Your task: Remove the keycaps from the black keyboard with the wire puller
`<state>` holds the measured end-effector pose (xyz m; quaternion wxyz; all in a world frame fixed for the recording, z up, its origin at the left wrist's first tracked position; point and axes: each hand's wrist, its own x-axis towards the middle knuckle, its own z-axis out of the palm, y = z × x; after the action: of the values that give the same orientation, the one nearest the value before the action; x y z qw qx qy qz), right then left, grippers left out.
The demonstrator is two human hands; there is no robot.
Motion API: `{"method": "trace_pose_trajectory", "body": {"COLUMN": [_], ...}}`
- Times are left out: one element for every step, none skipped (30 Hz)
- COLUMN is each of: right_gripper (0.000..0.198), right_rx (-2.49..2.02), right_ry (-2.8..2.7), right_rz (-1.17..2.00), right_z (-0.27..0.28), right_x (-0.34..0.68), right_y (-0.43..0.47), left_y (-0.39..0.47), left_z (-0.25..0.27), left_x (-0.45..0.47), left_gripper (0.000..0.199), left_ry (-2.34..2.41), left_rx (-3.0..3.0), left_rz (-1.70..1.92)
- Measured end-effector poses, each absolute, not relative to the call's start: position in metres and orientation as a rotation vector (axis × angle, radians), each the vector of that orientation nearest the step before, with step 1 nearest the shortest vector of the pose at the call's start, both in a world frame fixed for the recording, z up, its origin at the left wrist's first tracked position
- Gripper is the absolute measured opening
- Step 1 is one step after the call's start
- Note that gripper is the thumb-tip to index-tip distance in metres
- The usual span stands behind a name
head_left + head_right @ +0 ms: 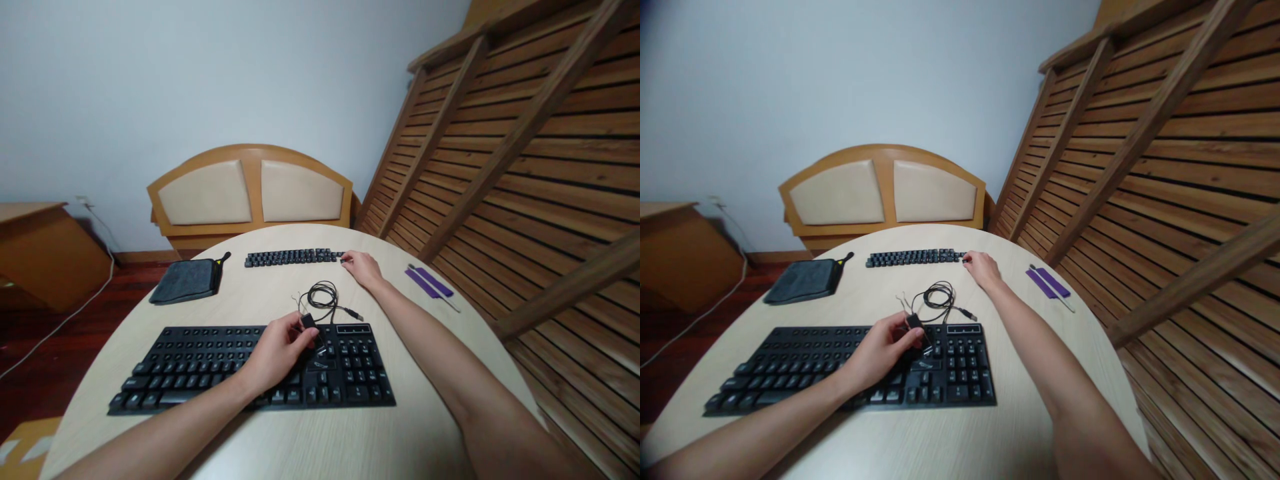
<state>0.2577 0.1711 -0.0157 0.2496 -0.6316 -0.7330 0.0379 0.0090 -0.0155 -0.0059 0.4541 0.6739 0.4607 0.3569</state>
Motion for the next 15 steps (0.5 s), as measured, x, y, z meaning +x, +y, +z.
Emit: {"method": "trace_pose_trajectory", "body": {"right_gripper": [0.020,0.020,0.020,0.020,0.020,0.019,0.019,0.019,0.019,0.019,0.019,0.020,0.020,0.021,0.021], "right_rx": [-1.738,-1.754,-1.766,-1.775,-1.781,-1.785,-1.786,-1.789,-1.791,-1.794,-1.796,-1.799,-1.802,-1.806,-1.808], "right_ry": [-1.994,-1.993,-1.992,-1.994,-1.995,-1.997,-1.998,-1.997,-1.995,-1.991,-1.986,-1.981,-1.976,-1.971,-1.967], "right_rz": [0.089,0.075,0.063,0.053,0.043,0.035,0.028,0.023,0.019,0.016,0.014,0.014,0.014,0.015,0.017], "right_z": [-0.016,-0.016,-0.016,-0.015,-0.015,-0.015,-0.015,-0.015,-0.015,-0.016,-0.017,-0.018,-0.019,-0.021,-0.022], "right_x": [0.256,0.255,0.254,0.254,0.253,0.252,0.251,0.250,0.249,0.249,0.248,0.248,0.247,0.247,0.247], "right_y": [0.172,0.173,0.174,0.175,0.176,0.176,0.177,0.178,0.180,0.181,0.182,0.184,0.185,0.186,0.188], "left_y": [-0.015,-0.015,-0.016,-0.016,-0.016,-0.016,-0.016,-0.016,-0.016,-0.016,-0.015,-0.015,-0.015,-0.015,-0.015], "left_z": [-0.006,-0.007,-0.007,-0.007,-0.007,-0.007,-0.007,-0.007,-0.007,-0.007,-0.006,-0.006,-0.006,-0.006,-0.006], "left_x": [0.009,0.009,0.009,0.009,0.009,0.010,0.010,0.010,0.010,0.010,0.010,0.010,0.009,0.009,0.009], "left_gripper": [0.022,0.022,0.022,0.022,0.021,0.021,0.021,0.021,0.021,0.021,0.021,0.021,0.021,0.020,0.020], "left_ry": [1.137,1.138,1.137,1.135,1.133,1.131,1.131,1.133,1.137,1.140,1.143,1.146,1.146,1.146,1.145], "left_rx": [1.662,1.660,1.658,1.655,1.651,1.649,1.647,1.648,1.649,1.652,1.655,1.658,1.659,1.659,1.658], "left_rz": [0.882,0.882,0.881,0.880,0.881,0.882,0.884,0.885,0.886,0.887,0.888,0.889,0.888,0.888,0.888]}}
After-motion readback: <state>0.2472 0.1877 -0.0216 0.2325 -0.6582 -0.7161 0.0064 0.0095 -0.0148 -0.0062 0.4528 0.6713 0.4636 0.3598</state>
